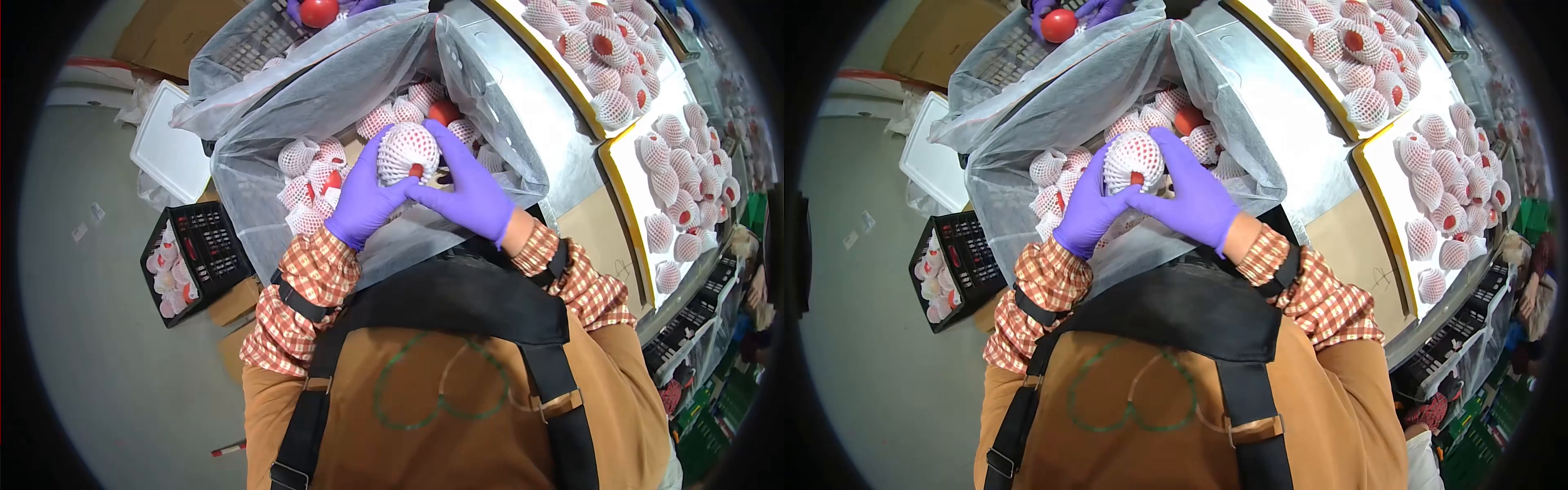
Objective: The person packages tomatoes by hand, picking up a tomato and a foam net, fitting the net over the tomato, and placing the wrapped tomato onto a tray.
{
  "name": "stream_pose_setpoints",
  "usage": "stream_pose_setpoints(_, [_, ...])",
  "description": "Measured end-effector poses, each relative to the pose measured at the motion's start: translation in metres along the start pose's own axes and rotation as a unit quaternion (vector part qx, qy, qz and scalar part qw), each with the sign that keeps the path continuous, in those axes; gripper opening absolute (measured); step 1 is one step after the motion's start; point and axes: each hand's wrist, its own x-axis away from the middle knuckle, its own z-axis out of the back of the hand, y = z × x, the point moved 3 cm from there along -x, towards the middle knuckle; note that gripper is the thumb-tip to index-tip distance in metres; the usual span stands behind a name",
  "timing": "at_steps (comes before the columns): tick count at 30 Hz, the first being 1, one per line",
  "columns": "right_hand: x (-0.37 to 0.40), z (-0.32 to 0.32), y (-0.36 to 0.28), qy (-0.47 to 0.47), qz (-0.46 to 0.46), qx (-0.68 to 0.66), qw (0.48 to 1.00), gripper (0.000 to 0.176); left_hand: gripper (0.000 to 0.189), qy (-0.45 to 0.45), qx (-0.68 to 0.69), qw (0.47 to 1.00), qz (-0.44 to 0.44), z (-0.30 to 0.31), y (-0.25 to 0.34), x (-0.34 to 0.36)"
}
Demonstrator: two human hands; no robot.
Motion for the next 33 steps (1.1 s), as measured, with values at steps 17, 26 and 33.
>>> stream_pose_setpoints(17, [-0.024,0.000,-0.020,0.104,0.180,0.082,0.975,0.030,0.090,0.152,-0.379,0.886,-0.220,-0.007,0.033,0.020])
stream_pose_setpoints(26, [-0.022,0.042,0.006,0.031,0.056,0.230,0.971,0.028,0.086,-0.047,0.273,0.956,-0.099,-0.017,0.040,0.025])
stream_pose_setpoints(33, [0.013,0.048,-0.005,-0.074,-0.188,-0.582,0.788,0.042,0.083,-0.111,0.679,0.725,0.045,-0.015,0.028,0.023])
